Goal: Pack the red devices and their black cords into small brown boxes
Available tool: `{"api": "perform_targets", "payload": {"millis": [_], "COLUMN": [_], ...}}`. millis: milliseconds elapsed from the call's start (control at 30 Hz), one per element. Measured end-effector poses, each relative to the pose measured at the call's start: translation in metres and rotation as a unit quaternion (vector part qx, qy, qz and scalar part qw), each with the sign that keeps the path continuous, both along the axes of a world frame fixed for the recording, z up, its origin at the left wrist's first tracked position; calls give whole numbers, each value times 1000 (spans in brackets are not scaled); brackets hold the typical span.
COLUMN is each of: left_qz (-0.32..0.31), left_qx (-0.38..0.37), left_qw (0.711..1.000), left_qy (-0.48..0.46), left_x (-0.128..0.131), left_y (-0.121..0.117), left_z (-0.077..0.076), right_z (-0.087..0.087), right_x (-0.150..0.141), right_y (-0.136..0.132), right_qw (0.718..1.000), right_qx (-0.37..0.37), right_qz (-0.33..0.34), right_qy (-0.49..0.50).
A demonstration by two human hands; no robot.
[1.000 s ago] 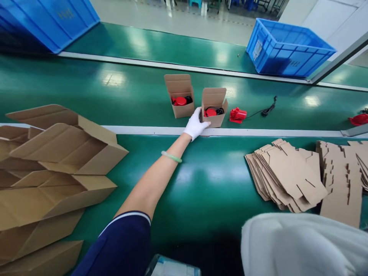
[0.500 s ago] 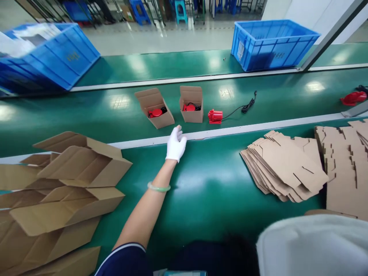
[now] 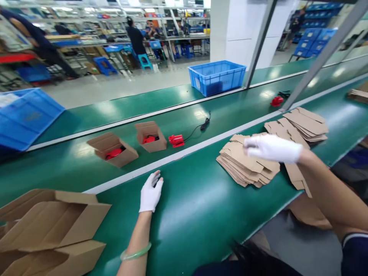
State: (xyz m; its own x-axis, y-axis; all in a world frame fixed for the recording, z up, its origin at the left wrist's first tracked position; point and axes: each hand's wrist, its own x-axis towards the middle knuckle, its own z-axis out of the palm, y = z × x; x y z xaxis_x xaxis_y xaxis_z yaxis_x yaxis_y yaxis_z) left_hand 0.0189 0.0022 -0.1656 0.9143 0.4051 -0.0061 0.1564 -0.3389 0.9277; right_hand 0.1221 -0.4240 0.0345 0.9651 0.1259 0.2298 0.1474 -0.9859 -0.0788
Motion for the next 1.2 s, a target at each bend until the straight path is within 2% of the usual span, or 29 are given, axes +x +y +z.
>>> {"api": "perform_targets", "payload": {"millis": [33,100,200,367,467,567,667,733,800,833,867,933,967,1000,1033,1100,1133,1200], "left_qz": [1,3,-2,-2,1,-3,-42,-108,-198,-236,-264,-290,-283,-260,-223,-134,-96,-55], "left_qx": [2,4,2,-13,-26,-41,-65,-112,-189,-233,-275,-333,-345,-342,-327,-262,-208,-51], "left_qw": [1000,1000,1000,1000,1000,999,997,987,960,941,922,896,894,902,917,950,964,982], "left_qy": [3,6,9,10,11,8,-7,-34,-66,-71,-68,-46,-40,-43,-56,-105,-131,-173], "left_x": [1,2,0,-10,-14,-12,-12,-17,-22,-24,-24,-21,-18,-16,-16,-17,-20,-27], "left_y": [-1,-3,-9,-13,-15,-28,-59,-89,-120,-134,-145,-154,-151,-145,-135,-110,-98,-78], "left_z": [0,0,1,2,4,14,40,62,84,93,100,112,116,120,125,135,140,149], "right_z": [-3,-12,-28,-55,-62,-48,-15,7,21,24,23,16,10,4,-1,-10,-14,-23], "right_x": [11,34,63,75,74,69,50,30,6,-6,-17,-32,-35,-36,-35,-29,-26,-19], "right_y": [-8,-15,-5,23,26,23,28,43,65,78,90,109,116,122,128,138,143,156], "right_qw": [996,985,970,964,967,974,989,998,992,972,931,802,735,690,672,678,684,707], "right_qx": [-34,-63,-68,-66,-67,-71,-44,9,110,189,280,449,513,560,590,626,636,626], "right_qz": [-8,-31,-41,-48,-65,-89,-103,-62,52,129,207,291,297,286,269,243,240,240], "right_qy": [78,158,231,255,238,194,97,30,24,56,114,265,328,359,359,298,265,225]}}
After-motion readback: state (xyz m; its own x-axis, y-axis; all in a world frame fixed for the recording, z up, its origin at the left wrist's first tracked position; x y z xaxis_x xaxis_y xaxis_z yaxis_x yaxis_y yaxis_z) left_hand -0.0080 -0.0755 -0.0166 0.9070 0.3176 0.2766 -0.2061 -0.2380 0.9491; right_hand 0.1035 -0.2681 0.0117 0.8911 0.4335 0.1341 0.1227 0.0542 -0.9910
